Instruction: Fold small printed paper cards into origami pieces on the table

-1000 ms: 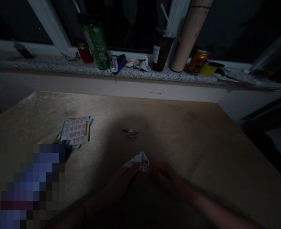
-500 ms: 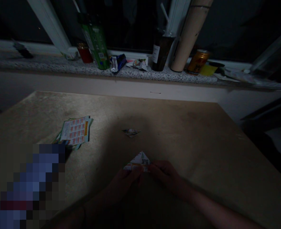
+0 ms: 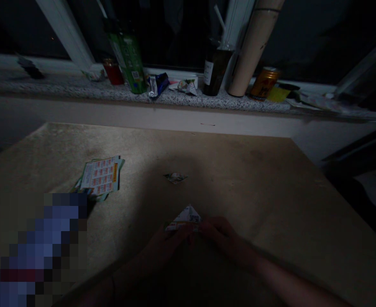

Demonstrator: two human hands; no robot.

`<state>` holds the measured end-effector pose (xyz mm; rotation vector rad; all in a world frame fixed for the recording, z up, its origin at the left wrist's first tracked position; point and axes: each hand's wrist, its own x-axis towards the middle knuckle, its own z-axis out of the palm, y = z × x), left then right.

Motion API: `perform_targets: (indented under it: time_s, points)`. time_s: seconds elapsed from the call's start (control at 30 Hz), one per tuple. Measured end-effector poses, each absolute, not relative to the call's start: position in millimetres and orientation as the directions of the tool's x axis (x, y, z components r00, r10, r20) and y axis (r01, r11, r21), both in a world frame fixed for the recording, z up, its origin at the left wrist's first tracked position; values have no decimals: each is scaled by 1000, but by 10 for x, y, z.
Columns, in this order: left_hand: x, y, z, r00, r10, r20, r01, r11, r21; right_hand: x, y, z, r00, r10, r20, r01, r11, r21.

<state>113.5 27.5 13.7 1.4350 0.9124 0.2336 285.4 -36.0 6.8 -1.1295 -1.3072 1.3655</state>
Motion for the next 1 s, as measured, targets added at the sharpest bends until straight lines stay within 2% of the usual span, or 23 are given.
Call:
perform_targets:
  time_s: [0.2,0.3,0.47,0.7,1.0]
  points:
    - [1131,279,123,645,647,-407,407,161,899,2865,-368,97,-177,984,21,175,52,-983]
    - [1118,285,113,662,626,-411,400,168,901,2866,-379,85,-166,986,29,209,64,-976]
    - [1126,283,121,650,639,-410,369,206,906,2858,-381,67,-139,990,-23,137,-4,-991]
    - [1147,265,139,615,675,-407,362,217,907,2864,-381,90,-159,987,-28,118,-9,-993]
    - [1154,271,150,619,677,-397,401,162,902,2852,-375,107,-127,987,-103,83,-93,-992]
